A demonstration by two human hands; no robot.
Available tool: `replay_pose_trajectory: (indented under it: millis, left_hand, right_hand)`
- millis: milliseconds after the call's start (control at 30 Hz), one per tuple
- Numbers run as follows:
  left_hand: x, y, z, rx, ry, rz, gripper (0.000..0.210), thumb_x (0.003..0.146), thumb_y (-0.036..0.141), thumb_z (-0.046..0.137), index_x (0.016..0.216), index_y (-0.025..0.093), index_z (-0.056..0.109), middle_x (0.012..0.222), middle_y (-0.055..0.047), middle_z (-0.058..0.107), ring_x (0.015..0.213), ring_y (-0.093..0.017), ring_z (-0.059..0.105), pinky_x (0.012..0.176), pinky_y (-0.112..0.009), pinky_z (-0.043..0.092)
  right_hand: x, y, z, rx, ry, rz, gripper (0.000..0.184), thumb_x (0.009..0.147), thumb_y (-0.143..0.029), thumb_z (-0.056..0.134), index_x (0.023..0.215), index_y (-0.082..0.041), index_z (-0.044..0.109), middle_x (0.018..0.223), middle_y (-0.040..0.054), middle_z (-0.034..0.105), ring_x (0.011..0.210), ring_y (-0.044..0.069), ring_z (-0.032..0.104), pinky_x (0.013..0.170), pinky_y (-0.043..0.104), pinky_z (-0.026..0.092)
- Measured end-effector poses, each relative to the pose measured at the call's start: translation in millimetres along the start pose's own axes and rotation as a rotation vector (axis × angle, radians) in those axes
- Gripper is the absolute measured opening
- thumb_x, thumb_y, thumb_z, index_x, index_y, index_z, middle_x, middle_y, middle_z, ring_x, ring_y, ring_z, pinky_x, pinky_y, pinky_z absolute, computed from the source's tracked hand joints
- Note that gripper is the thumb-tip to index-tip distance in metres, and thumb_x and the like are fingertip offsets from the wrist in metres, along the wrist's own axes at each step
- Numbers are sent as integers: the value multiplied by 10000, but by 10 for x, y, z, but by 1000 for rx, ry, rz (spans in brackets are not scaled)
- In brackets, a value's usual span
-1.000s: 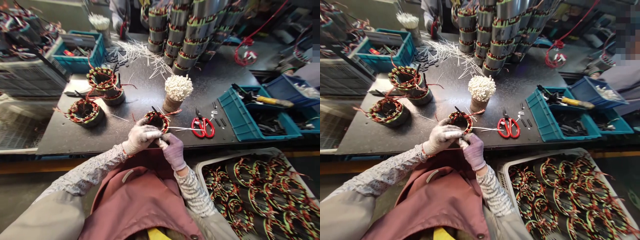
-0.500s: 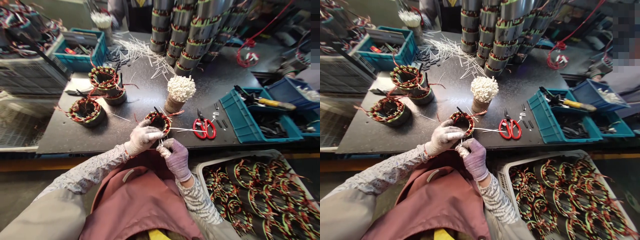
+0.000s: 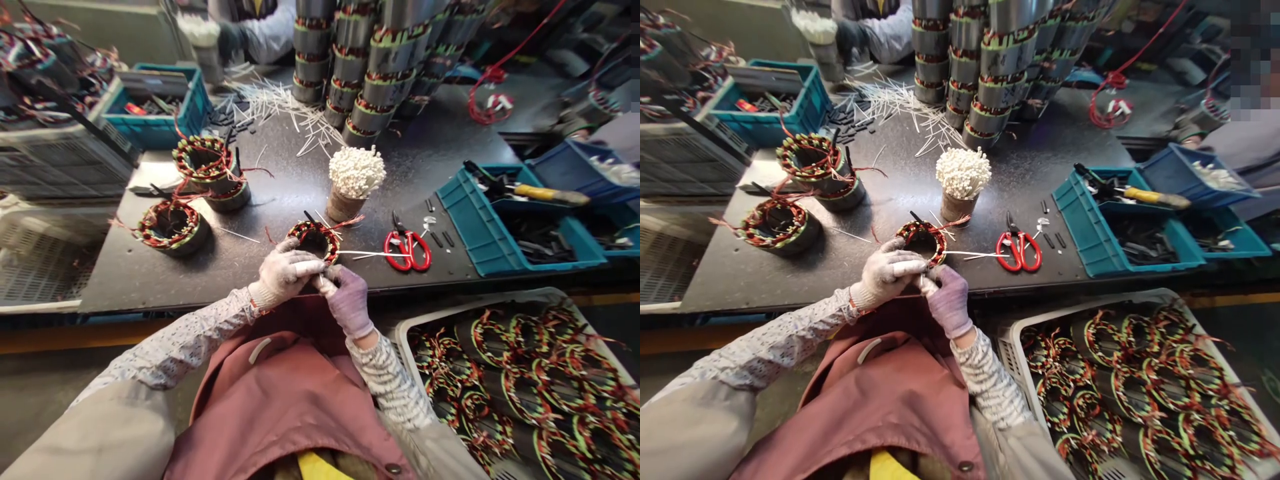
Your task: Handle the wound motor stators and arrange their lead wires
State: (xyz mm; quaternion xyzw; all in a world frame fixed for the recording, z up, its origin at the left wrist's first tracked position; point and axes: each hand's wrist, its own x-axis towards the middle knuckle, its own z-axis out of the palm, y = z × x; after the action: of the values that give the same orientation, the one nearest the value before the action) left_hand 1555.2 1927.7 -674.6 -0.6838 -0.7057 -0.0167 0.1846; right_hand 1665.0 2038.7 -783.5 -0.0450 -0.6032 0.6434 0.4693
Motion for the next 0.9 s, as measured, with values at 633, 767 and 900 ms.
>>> replay_pose_trajectory:
  millis: [633,767,900]
  left_hand:
    - [70,-45,-53,6,-74,-6,295,1029,341,505,1082,283,789,1021,-46,834,957,-161,783,1069,-412,521]
    - [138,-25,-88,-14,-42,-57,278,1042,353,532,1121,282,789,1007,-34,833,921,-160,775,1028,-386,547]
    - [186,-21,-152,16,-67,-64,288,1026,327,569,1243,295,755,1247,-55,782,1086,-193,741,967,-348,581]
  right_hand:
    - [155,175,22,-405,89,-402,231,990,-344,614,853,-195,728,792,87,724,699,181,649,647,278,469]
    - [93,-33,-231,-435,-46,-666,288,998,-246,532,743,-204,660,656,55,654,573,151,569,544,286,351]
    - [-49,-258,-446,-154,-124,-404,131,874,-277,663,755,-224,679,749,43,732,571,135,600,498,259,389]
